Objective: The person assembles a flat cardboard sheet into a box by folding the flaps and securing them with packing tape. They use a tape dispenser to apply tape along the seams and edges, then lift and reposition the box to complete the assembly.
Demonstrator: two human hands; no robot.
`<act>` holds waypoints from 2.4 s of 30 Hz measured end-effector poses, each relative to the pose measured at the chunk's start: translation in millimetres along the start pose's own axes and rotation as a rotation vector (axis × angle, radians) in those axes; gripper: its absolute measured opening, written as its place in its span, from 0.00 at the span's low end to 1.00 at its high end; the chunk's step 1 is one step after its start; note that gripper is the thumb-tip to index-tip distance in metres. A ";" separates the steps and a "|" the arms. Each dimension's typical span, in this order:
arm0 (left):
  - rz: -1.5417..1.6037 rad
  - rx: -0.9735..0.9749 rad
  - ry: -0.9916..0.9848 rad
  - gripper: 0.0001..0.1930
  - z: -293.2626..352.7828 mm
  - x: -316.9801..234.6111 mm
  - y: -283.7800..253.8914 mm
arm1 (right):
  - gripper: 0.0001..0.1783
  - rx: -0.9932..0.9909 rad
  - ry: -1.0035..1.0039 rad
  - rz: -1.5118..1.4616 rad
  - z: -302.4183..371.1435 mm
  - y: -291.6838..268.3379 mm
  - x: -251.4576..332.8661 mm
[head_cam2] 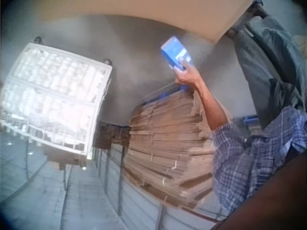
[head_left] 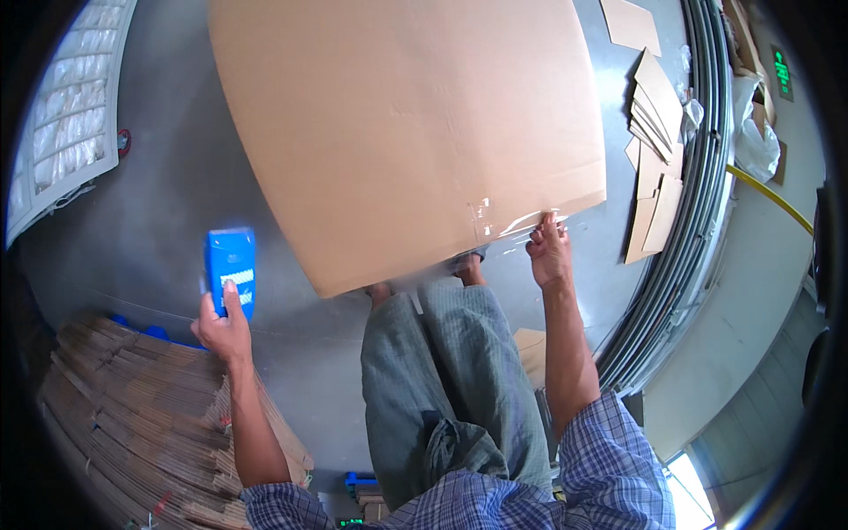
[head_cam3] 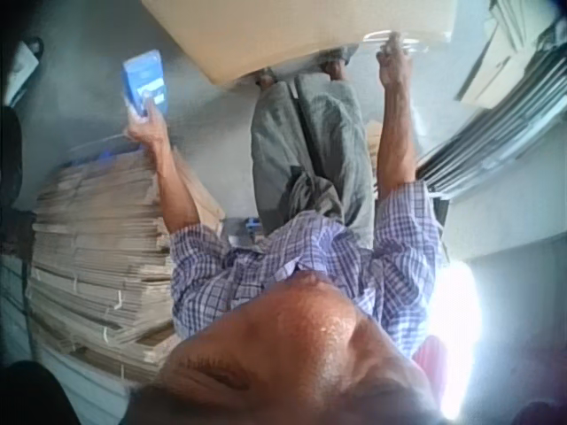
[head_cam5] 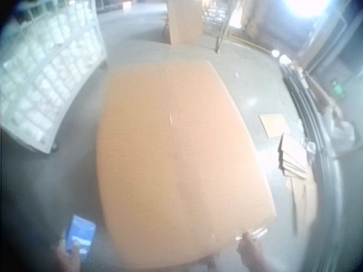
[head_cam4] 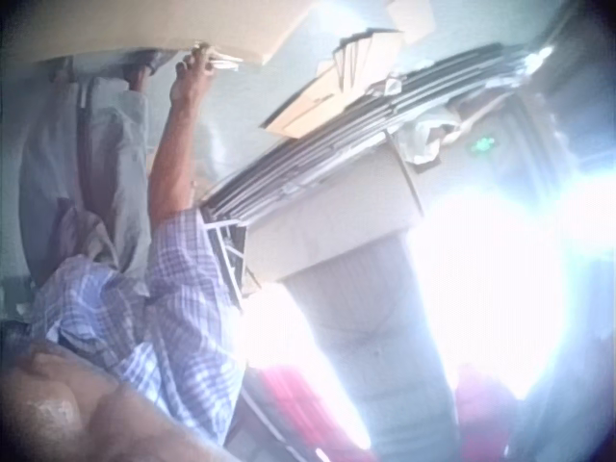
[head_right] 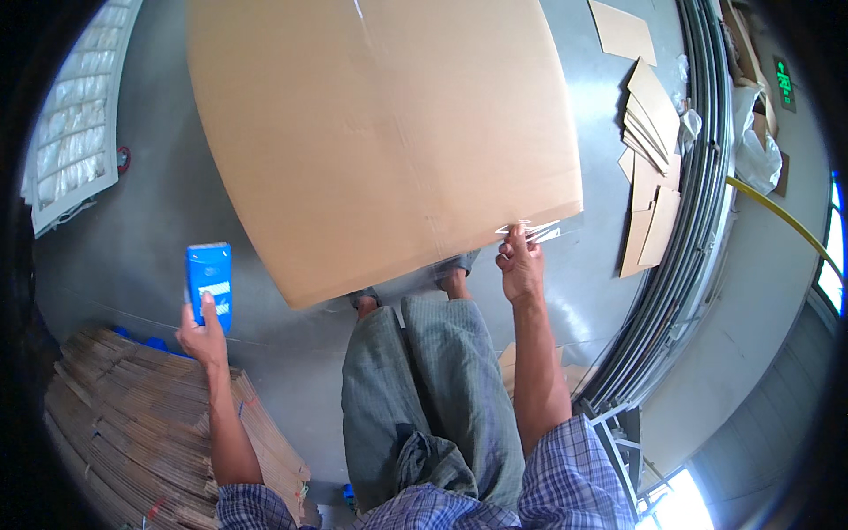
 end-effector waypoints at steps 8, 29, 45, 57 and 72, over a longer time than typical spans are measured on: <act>-0.057 -0.175 0.876 0.20 -47.4 -273.3 36.2 | 0.18 0.165 -0.064 0.048 8.9 -5.0 -10.0; -0.007 0.145 0.578 0.31 66.1 -133.1 79.3 | 0.31 0.215 -0.925 1.857 -10.7 -12.8 56.3; 1.491 -0.096 -0.424 0.23 115.4 -133.9 144.4 | 0.09 -0.171 -0.333 0.921 -44.0 -65.9 57.6; 1.246 -0.218 -0.264 0.16 125.9 -182.2 98.2 | 0.25 -0.492 -0.290 0.500 -35.9 -47.0 94.1; -0.042 0.340 0.805 0.22 -77.2 -296.9 -12.6 | 0.43 0.837 -0.261 0.917 -141.2 208.1 143.5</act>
Point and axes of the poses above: each hand's wrist, its own z-axis away from the middle knuckle, its own y-axis out of the palm, x = y × z, the point moved 1 cm from there along -z, towards the middle knuckle, and after that the axes turned 11 degrees about x, right-handed, at the moved point
